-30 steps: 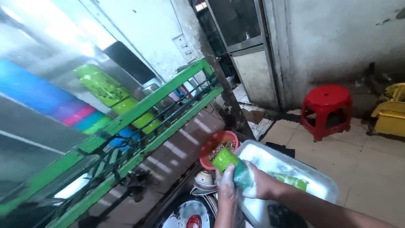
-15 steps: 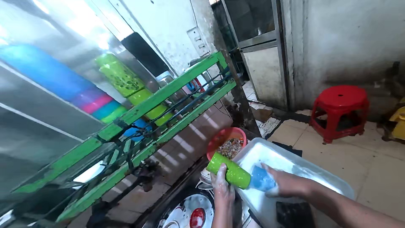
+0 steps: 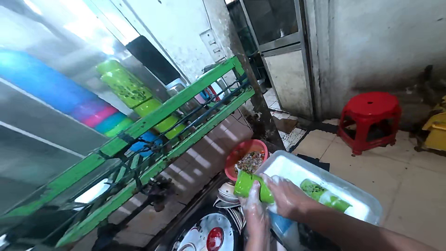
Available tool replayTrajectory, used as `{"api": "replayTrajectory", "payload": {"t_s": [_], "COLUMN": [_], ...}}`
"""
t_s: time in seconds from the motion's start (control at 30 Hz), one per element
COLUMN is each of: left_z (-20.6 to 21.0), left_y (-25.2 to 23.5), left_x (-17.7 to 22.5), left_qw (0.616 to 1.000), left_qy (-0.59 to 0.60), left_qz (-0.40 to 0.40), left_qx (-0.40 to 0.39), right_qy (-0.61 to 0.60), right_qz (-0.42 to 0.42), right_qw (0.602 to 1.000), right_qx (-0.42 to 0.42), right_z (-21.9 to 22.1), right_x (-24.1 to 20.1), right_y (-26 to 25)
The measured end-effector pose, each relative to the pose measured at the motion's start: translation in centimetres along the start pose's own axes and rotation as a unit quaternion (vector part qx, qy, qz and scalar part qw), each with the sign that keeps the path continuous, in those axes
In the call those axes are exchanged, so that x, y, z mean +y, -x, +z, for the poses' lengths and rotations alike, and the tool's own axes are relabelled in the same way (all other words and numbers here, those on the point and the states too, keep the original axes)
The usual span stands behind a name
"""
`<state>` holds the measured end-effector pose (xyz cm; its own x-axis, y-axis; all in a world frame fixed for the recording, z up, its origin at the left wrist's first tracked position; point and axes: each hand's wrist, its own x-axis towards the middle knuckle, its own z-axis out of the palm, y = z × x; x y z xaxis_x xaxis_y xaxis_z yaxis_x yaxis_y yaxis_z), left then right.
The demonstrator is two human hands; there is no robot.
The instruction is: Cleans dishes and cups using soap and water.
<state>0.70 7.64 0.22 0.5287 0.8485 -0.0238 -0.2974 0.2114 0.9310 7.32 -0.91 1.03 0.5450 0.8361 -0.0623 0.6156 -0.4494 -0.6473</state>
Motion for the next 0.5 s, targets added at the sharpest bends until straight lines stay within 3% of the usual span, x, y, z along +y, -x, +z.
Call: {"api": "replayTrajectory", "payload": {"t_s": [0.17,0.27,0.33,0.4,0.47,0.5], "left_z": [-0.2,-2.4,-3.1,-2.6,-1.9,-1.7], "left_y": [-1.6,-2.9,-2.5,-1.0,0.6,1.1], "left_x": [0.0,0.4,0.8,1.3,1.5,1.4], "left_qw": [0.998,0.981,0.928,0.832,0.755,0.749], "left_qy": [-0.03,-0.189,-0.36,-0.523,-0.602,-0.601], "left_qz": [0.001,0.041,0.091,0.165,0.219,0.232], "left_qx": [0.063,0.033,-0.015,-0.083,-0.141,-0.155], "right_qy": [0.087,0.025,-0.05,-0.158,-0.187,-0.153], "right_qz": [0.001,0.066,0.075,0.04,0.001,-0.017], "right_qw": [0.996,0.997,0.995,0.987,0.982,0.988], "right_qx": [-0.008,-0.04,-0.041,0.008,0.021,0.024], "right_z": [0.6,-0.3,-1.9,-3.3,-4.2,-4.5], "right_x": [2.0,4.1,3.9,2.2,0.2,-0.6], "right_y": [0.3,0.8,1.0,1.0,0.9,0.8]}}
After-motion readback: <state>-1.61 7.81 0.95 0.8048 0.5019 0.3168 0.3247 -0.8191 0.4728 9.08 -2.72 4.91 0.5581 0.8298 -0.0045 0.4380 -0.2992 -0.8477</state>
